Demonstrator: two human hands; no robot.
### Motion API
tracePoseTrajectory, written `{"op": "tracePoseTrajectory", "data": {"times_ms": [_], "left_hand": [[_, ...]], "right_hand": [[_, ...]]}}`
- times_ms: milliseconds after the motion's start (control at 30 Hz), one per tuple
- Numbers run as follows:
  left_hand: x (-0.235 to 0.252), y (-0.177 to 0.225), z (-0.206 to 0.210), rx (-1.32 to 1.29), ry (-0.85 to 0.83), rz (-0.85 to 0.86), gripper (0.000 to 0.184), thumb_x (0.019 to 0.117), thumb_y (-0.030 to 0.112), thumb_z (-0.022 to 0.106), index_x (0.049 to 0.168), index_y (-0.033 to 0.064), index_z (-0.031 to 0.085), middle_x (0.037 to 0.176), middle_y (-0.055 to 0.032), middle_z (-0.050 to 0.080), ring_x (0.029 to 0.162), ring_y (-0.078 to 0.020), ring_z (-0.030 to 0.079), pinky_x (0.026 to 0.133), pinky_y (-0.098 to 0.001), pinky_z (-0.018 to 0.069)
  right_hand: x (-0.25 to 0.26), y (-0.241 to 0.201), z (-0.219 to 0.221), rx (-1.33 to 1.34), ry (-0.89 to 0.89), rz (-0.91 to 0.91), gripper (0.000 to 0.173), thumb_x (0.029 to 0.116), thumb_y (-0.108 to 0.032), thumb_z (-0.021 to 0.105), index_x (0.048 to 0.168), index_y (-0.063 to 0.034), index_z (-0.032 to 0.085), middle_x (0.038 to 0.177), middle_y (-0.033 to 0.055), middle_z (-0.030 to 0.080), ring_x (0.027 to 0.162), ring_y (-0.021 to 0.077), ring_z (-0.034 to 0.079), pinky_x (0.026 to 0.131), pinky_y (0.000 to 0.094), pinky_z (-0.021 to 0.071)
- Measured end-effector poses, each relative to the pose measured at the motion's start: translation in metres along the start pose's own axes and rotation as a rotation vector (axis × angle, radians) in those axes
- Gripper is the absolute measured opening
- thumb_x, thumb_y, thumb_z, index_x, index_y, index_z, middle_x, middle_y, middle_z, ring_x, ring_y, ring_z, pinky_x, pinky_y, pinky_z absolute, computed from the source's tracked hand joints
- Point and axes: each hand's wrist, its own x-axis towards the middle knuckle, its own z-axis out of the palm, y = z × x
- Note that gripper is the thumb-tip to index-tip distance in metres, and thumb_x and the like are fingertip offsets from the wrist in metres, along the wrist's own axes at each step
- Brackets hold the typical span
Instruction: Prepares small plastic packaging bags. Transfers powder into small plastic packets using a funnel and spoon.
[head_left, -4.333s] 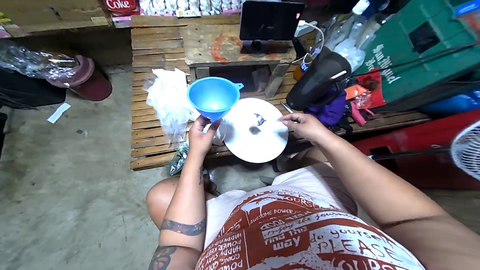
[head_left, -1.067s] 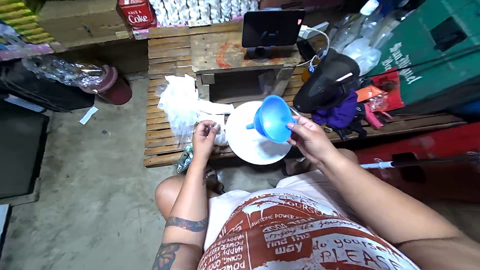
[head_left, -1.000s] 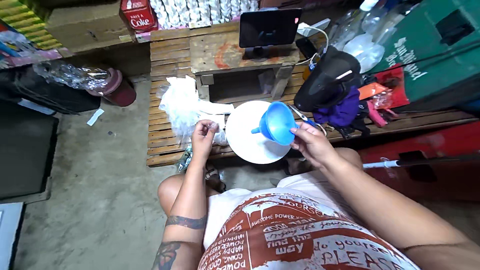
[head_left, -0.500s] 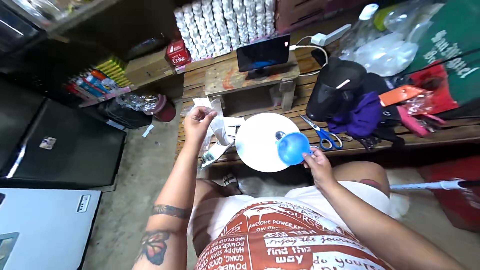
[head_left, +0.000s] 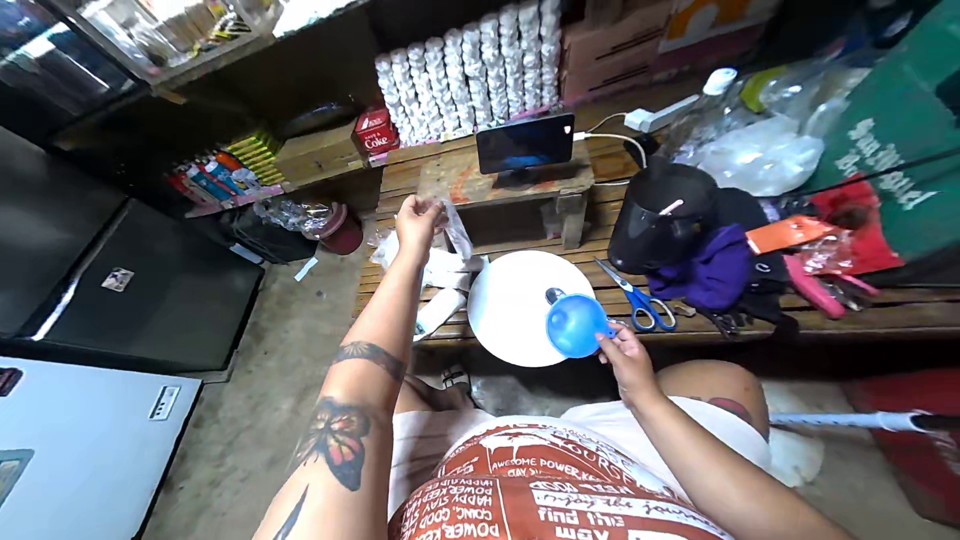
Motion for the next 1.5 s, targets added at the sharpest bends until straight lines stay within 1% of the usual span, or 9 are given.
{"op": "tracePoseTrajectory", "data": {"times_ms": [367, 533, 667, 733, 800, 933, 1167, 1333, 1500], "left_hand": [[0.007, -0.119, -0.029, -0.256, 0.175, -0.398, 0.033, 0.1046, 0.017, 0.056, 0.133, -0.0008, 0.052, 0.122, -0.0198, 0.063, 0.091, -0.0241, 0.068, 0.077, -0.0375, 0.0574], [0.007, -0.119, -0.077, -0.154, 0.164, -0.206, 0.038, 0.1089, 0.029, 0.048, 0.134, 0.0003, 0.054, 0.114, -0.0152, 0.068, 0.088, -0.0212, 0.069, 0.075, -0.0379, 0.0571], [-0.004, -0.147, -0.135, -0.089, 0.353, -0.094, 0.037, 0.1106, 0.028, 0.042, 0.130, -0.0013, 0.053, 0.104, -0.0125, 0.067, 0.078, -0.0173, 0.066, 0.068, -0.0343, 0.0554], [-0.015, -0.175, -0.155, 0.001, 0.393, -0.167, 0.037, 0.1096, 0.023, 0.044, 0.132, -0.0051, 0.053, 0.111, -0.0190, 0.066, 0.089, -0.0226, 0.066, 0.079, -0.0395, 0.0556], [-0.027, -0.201, -0.168, 0.108, 0.300, -0.303, 0.037, 0.1075, 0.017, 0.048, 0.135, -0.0064, 0.055, 0.124, -0.0260, 0.063, 0.109, -0.0323, 0.064, 0.095, -0.0489, 0.0519], [-0.045, -0.216, -0.162, 0.315, 0.041, -0.416, 0.031, 0.0990, 0.004, 0.057, 0.128, -0.0028, 0.064, 0.128, -0.0231, 0.065, 0.121, -0.0343, 0.061, 0.105, -0.0522, 0.0474], [-0.061, -0.198, -0.149, 0.195, -0.269, -0.528, 0.049, 0.1008, 0.017, 0.056, 0.148, 0.0056, 0.046, 0.136, -0.0232, 0.057, 0.118, -0.0343, 0.059, 0.098, -0.0539, 0.0483], [-0.051, -0.219, -0.145, 0.531, -0.185, -0.406, 0.055, 0.0934, 0.032, 0.073, 0.135, -0.0003, 0.058, 0.124, -0.0266, 0.064, 0.118, -0.0429, 0.061, 0.102, -0.0646, 0.0457], [-0.060, -0.187, -0.138, 0.803, -0.150, -0.337, 0.031, 0.1048, 0.028, 0.055, 0.121, 0.0067, 0.071, 0.121, -0.0202, 0.070, 0.118, -0.0419, 0.064, 0.099, -0.0678, 0.0457]], "right_hand": [[0.000, 0.004, 0.007, -0.034, 0.022, 0.008, 0.028, 0.0984, -0.005, 0.056, 0.126, 0.0014, 0.054, 0.092, -0.0003, 0.066, 0.068, 0.0014, 0.058, 0.063, 0.0163, 0.0495], [0.000, 0.009, 0.012, -0.048, 0.025, -0.021, 0.027, 0.0994, -0.004, 0.054, 0.126, 0.0005, 0.053, 0.091, -0.0022, 0.066, 0.067, 0.0006, 0.059, 0.061, 0.0161, 0.0506], [0.000, 0.011, 0.013, -0.046, 0.035, -0.023, 0.025, 0.1000, -0.005, 0.053, 0.125, -0.0010, 0.053, 0.091, -0.0025, 0.067, 0.067, 0.0014, 0.060, 0.062, 0.0163, 0.0512], [-0.001, 0.010, 0.015, -0.042, 0.059, -0.017, 0.024, 0.0997, -0.004, 0.052, 0.124, -0.0019, 0.053, 0.089, -0.0035, 0.066, 0.066, 0.0008, 0.060, 0.061, 0.0157, 0.0512], [-0.001, 0.008, 0.019, -0.042, 0.079, -0.012, 0.023, 0.0997, -0.005, 0.051, 0.122, -0.0027, 0.053, 0.087, -0.0048, 0.065, 0.065, 0.0005, 0.060, 0.061, 0.0155, 0.0513], [-0.001, 0.007, 0.024, -0.031, 0.096, -0.010, 0.020, 0.1011, -0.004, 0.050, 0.121, -0.0039, 0.054, 0.086, -0.0041, 0.066, 0.063, 0.0010, 0.059, 0.058, 0.0154, 0.0514], [-0.005, 0.008, 0.025, -0.048, 0.086, -0.010, 0.023, 0.1002, -0.005, 0.050, 0.123, -0.0028, 0.052, 0.086, -0.0042, 0.066, 0.064, 0.0004, 0.060, 0.059, 0.0150, 0.0515], [-0.007, 0.009, 0.022, -0.044, 0.067, -0.006, 0.024, 0.1000, -0.005, 0.050, 0.123, -0.0026, 0.052, 0.087, -0.0035, 0.066, 0.064, 0.0007, 0.060, 0.059, 0.0148, 0.0510], [-0.005, 0.009, 0.022, -0.062, 0.058, 0.021, 0.025, 0.1015, -0.005, 0.051, 0.126, -0.0006, 0.052, 0.086, -0.0012, 0.066, 0.063, 0.0021, 0.059, 0.058, 0.0158, 0.0504]]}}
